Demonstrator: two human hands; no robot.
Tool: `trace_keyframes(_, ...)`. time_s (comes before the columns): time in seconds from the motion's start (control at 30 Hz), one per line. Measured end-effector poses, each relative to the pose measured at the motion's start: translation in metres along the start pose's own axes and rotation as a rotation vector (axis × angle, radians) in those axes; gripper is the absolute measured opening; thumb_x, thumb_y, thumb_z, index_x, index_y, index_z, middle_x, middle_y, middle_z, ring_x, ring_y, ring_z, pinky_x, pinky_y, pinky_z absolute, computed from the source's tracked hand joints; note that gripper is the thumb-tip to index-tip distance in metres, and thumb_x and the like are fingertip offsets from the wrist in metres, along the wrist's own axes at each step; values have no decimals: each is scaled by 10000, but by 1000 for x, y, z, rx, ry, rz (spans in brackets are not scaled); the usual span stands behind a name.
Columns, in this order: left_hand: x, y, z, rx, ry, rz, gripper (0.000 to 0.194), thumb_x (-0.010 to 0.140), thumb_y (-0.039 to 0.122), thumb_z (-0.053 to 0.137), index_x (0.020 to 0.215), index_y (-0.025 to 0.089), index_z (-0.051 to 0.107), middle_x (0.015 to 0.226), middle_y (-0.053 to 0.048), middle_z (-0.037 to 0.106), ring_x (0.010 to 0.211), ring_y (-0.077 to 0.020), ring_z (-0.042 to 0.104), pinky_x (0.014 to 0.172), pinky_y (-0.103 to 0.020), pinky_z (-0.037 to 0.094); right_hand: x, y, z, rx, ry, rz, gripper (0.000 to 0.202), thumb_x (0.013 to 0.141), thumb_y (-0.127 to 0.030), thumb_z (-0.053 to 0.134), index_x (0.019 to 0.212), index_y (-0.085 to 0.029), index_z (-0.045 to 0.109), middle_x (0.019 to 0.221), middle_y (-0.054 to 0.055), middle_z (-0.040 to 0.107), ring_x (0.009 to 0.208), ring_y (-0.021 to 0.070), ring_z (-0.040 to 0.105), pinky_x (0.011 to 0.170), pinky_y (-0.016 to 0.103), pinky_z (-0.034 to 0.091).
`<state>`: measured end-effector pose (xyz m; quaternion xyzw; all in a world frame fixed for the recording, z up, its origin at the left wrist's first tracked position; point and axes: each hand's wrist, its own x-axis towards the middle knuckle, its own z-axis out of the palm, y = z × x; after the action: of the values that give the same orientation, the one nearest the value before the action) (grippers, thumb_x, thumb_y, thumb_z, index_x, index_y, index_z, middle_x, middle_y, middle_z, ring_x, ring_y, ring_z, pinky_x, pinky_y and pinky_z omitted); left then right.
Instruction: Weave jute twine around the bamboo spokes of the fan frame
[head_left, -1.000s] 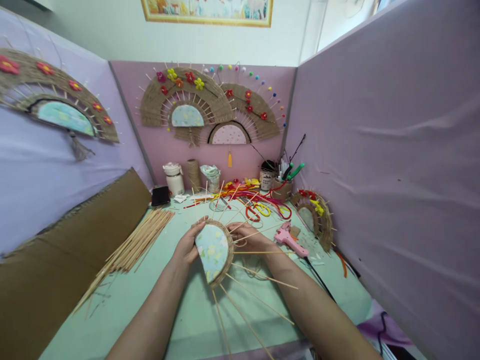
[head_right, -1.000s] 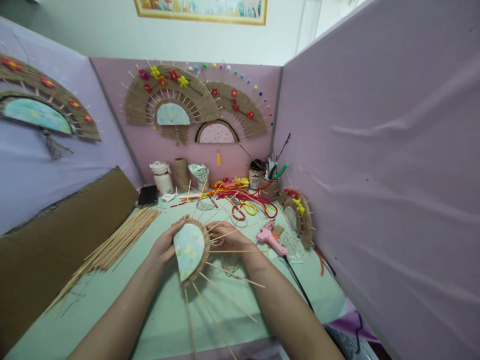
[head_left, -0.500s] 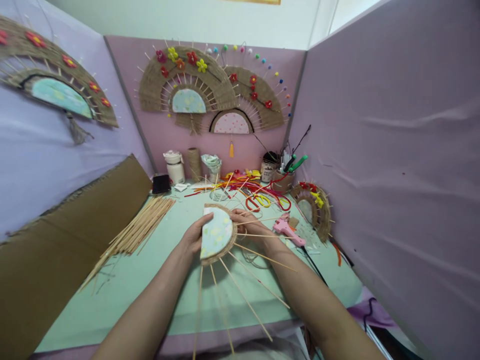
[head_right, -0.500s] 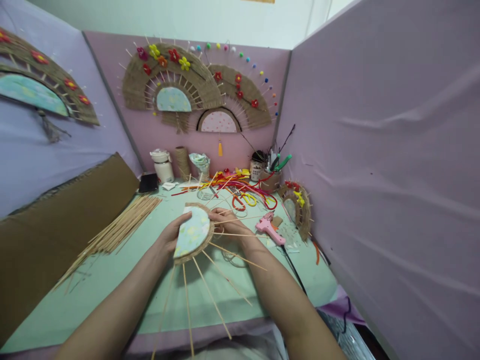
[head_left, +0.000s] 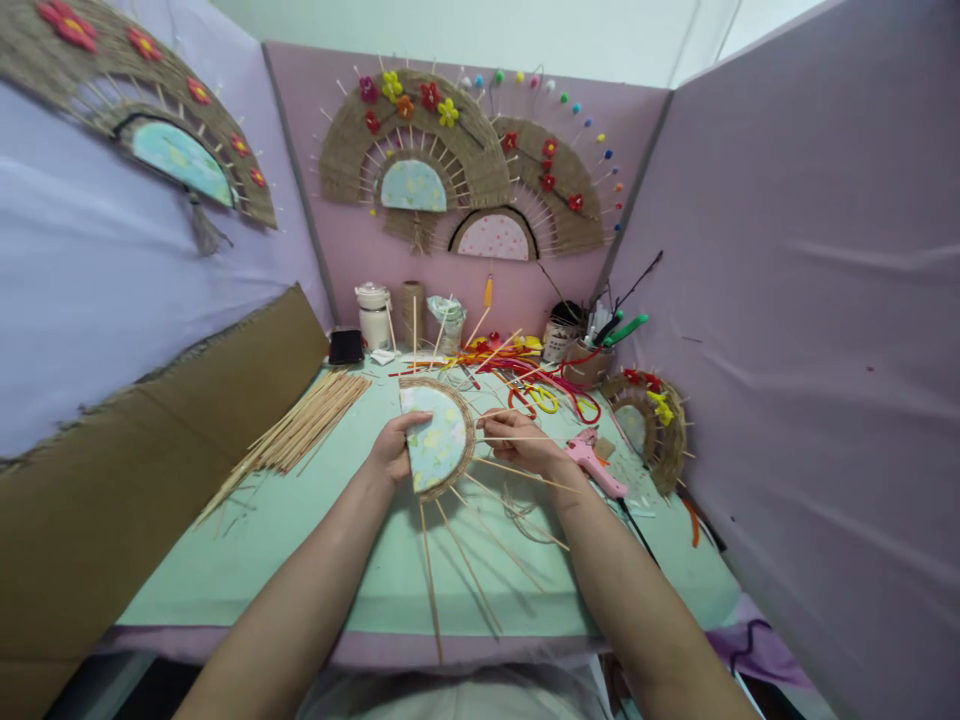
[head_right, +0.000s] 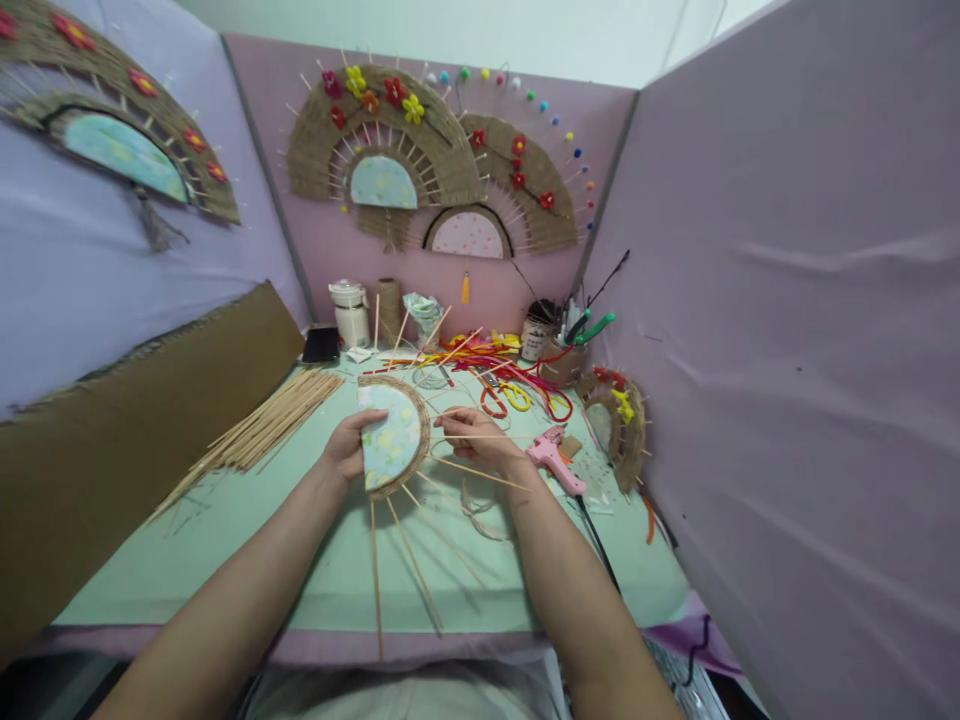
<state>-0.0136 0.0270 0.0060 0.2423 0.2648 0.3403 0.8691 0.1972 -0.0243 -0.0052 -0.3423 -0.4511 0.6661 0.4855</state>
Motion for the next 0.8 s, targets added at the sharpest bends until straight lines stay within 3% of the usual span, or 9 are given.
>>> trace_keyframes(0.13, -5, 5, -2, -12, -6, 75, 428, 729, 85, 488, 1137, 32, 606, 826, -140, 736, 830, -266, 698, 884, -414, 502, 1, 3, -1, -13, -39, -8, 281, 695, -394, 738, 764, -153, 610, 486, -110, 246, 430, 34, 151, 405, 196, 77)
trace_keyframes(0.33, -10, 2, 1, 13, 4, 102, 453, 717, 82, 468, 1150, 38, 593, 900, -152, 730, 886, -285, 685, 901, -438, 489, -2, 2, 3, -122, -140, 50, 259, 682, -361, 743, 721, -151, 597, 499, -102, 277, 442, 38, 171, 432, 217, 105)
trace_keyframes(0.57, -8, 4, -6, -13, -122, 141, 481, 724, 93, 475, 1191, 43, 581, 932, -157, 725, 899, -281, 683, 898, -439, 498, -1, 3, 0, -75, -95, 7, 278, 677, -376, 746, 736, -143, 606, 504, -94, 313, 444, 36, 203, 450, 221, 120)
trace_keyframes(0.8, -9, 8, -9, -24, -60, 114, 399, 748, 116, 470, 1107, 34, 623, 813, -149, 734, 832, -285, 696, 858, -444, 520, -2, 0, -3, -40, -69, -47, 256, 685, -347, 745, 742, -134, 615, 496, -84, 340, 450, 41, 247, 470, 222, 168)
